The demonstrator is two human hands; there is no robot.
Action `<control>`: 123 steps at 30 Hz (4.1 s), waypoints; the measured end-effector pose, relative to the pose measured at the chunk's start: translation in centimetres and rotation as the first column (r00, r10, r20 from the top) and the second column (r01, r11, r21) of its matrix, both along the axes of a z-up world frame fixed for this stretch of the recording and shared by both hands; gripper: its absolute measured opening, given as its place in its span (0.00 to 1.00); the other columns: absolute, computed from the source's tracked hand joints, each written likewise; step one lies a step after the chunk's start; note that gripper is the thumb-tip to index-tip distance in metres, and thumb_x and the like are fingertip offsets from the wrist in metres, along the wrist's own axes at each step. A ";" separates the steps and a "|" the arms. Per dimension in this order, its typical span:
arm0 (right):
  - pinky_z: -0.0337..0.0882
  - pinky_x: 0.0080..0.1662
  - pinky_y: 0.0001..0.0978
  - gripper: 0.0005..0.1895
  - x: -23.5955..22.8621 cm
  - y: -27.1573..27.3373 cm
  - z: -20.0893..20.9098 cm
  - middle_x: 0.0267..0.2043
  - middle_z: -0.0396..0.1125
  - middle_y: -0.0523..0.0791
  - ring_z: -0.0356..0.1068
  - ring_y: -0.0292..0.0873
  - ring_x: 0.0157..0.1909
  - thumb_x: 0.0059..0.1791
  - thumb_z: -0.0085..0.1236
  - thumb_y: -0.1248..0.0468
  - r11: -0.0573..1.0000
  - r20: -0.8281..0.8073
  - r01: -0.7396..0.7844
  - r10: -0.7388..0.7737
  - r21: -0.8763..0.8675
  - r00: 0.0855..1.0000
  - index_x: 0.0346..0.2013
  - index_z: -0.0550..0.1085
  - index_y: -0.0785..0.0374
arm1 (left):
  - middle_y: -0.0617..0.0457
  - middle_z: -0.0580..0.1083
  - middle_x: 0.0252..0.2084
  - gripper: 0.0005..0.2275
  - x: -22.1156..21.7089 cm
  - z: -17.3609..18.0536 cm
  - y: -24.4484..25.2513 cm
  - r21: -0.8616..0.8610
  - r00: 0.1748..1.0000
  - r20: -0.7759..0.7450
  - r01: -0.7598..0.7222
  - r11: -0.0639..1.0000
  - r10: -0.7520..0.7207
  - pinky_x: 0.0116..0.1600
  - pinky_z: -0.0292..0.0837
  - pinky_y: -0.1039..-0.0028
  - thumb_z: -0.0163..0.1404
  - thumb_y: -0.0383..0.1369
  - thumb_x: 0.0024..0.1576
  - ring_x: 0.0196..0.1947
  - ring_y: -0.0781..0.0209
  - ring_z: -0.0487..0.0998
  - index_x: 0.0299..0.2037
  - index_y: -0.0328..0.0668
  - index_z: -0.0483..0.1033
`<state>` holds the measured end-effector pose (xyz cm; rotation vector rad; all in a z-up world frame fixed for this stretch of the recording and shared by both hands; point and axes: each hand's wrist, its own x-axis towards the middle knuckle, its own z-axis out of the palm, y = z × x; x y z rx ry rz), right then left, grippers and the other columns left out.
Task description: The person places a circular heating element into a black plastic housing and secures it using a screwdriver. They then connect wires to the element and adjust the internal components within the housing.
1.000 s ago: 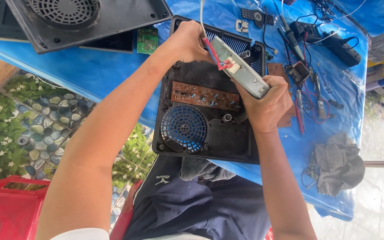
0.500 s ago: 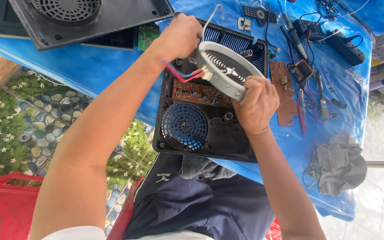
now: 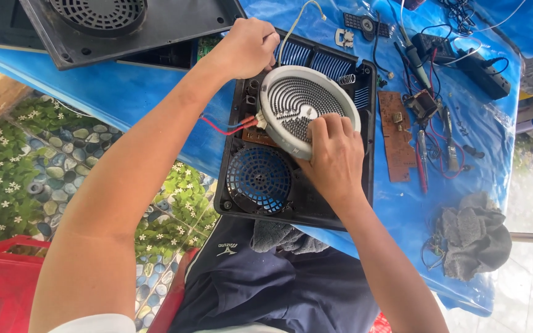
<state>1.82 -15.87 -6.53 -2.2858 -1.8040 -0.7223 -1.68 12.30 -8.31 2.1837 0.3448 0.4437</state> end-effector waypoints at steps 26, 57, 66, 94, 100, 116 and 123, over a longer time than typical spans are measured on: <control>0.75 0.49 0.48 0.34 7.2 -0.8 1.2 0.50 0.71 0.60 0.75 0.59 0.49 0.52 0.69 0.47 0.907 -0.606 0.373 -0.410 -0.193 0.682 0.61 0.71 0.69 | 0.45 0.68 0.15 0.23 -13.7 4.0 -7.7 0.124 0.987 -0.038 -0.153 0.980 0.159 0.29 0.69 0.67 0.34 0.40 0.71 0.16 0.50 0.73 0.33 0.31 0.79; 0.77 0.38 0.41 0.10 10.7 1.7 5.0 0.38 0.76 0.57 0.77 0.61 0.42 0.55 0.62 0.71 0.991 -0.575 -0.099 0.134 0.092 0.807 0.51 0.81 0.70 | 0.49 0.72 0.14 0.21 -17.7 4.5 -14.5 -0.078 0.976 -0.109 -0.195 0.978 0.186 0.24 0.70 0.74 0.44 0.46 0.66 0.14 0.56 0.75 0.49 0.34 0.81; 0.79 0.39 0.45 0.11 9.8 4.0 6.4 0.36 0.76 0.57 0.77 0.59 0.43 0.55 0.58 0.73 0.960 -0.569 -0.269 0.262 0.074 0.779 0.52 0.80 0.72 | 0.44 0.75 0.27 0.22 -17.0 2.2 -14.4 -0.058 0.898 -0.130 -0.429 0.901 0.420 0.28 0.77 0.62 0.38 0.45 0.68 0.26 0.48 0.81 0.57 0.31 0.74; 0.77 0.42 0.35 0.13 10.5 9.5 4.7 0.37 0.78 0.47 0.76 0.47 0.44 0.56 0.55 0.66 0.926 -0.561 -0.347 0.211 -0.146 0.800 0.53 0.82 0.60 | 0.34 0.81 0.39 0.21 -15.8 0.0 -15.3 -0.070 0.819 -0.223 -0.554 0.829 0.528 0.34 0.82 0.58 0.39 0.41 0.70 0.35 0.38 0.85 0.51 0.30 0.80; 0.77 0.41 0.35 0.13 10.5 9.6 4.4 0.38 0.78 0.48 0.76 0.48 0.43 0.56 0.56 0.67 0.929 -0.577 -0.334 0.186 -0.160 0.795 0.52 0.82 0.61 | 0.33 0.81 0.37 0.20 -15.9 -0.4 -15.4 -0.049 0.820 -0.205 -0.554 0.831 0.535 0.33 0.81 0.54 0.39 0.40 0.70 0.34 0.35 0.84 0.50 0.28 0.80; 0.73 0.40 0.40 0.18 10.7 -0.6 2.1 0.44 0.75 0.47 0.72 0.43 0.36 0.54 0.57 0.57 0.977 -0.626 0.208 -0.185 -0.038 0.758 0.55 0.76 0.64 | 0.35 0.60 0.69 0.23 -13.2 1.6 -17.0 0.599 0.861 -0.043 -0.383 0.703 0.506 0.67 0.61 0.43 0.46 0.37 0.65 0.70 0.37 0.63 0.72 0.45 0.63; 0.74 0.42 0.43 0.24 11.2 0.2 1.9 0.53 0.72 0.53 0.72 0.43 0.32 0.55 0.56 0.57 0.977 -0.608 0.209 -0.191 -0.042 0.771 0.61 0.70 0.70 | 0.44 0.55 0.79 0.38 -13.2 0.5 -18.2 0.769 0.756 -0.277 -0.196 0.608 0.593 0.67 0.62 0.35 0.49 0.29 0.55 0.76 0.38 0.58 0.79 0.52 0.49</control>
